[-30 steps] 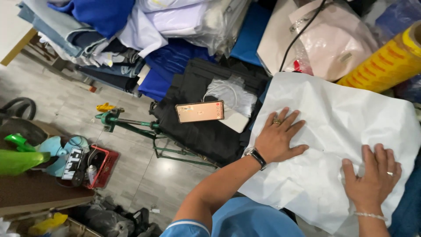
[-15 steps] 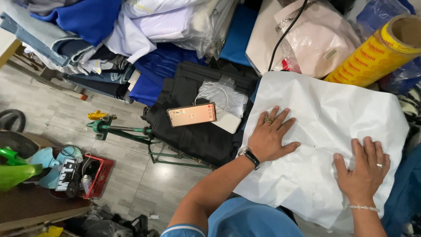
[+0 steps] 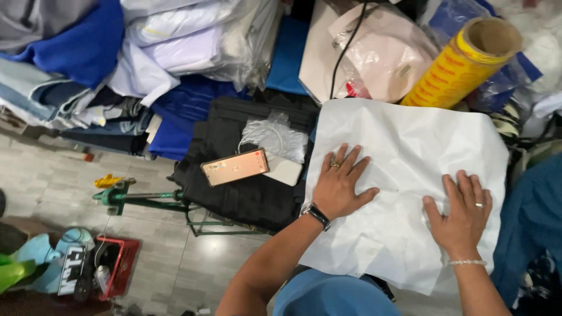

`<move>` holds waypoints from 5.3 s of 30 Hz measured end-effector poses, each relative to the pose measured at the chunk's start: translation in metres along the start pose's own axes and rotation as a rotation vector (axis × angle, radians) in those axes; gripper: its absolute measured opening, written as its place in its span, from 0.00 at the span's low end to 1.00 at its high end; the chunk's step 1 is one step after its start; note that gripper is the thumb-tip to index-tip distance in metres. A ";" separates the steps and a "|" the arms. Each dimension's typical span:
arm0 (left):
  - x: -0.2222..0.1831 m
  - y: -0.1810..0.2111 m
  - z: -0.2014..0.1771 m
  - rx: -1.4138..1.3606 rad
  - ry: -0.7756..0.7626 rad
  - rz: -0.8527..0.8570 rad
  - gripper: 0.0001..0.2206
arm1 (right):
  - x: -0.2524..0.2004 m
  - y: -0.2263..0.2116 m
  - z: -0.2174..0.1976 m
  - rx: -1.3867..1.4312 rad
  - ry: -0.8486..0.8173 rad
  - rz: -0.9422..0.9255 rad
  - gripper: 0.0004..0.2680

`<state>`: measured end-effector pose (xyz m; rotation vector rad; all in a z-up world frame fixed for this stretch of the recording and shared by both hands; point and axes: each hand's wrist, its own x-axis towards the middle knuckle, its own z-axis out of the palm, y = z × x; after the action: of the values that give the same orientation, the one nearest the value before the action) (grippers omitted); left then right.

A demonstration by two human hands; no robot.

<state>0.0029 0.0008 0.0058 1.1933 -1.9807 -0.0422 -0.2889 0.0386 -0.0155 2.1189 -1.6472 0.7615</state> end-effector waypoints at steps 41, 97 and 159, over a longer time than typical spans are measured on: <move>0.000 0.001 0.003 0.063 -0.073 -0.052 0.31 | -0.002 -0.003 0.008 0.159 -0.014 0.124 0.22; -0.006 0.004 0.009 0.082 -0.027 -0.017 0.31 | 0.005 0.003 -0.006 -0.094 0.059 -0.065 0.19; 0.003 0.015 -0.001 0.065 -0.058 0.035 0.38 | 0.000 0.000 -0.001 -0.039 0.003 0.007 0.20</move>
<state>-0.0077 0.0075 0.0142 1.2111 -2.0668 0.0056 -0.2895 0.0392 -0.0147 2.0857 -1.6549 0.7282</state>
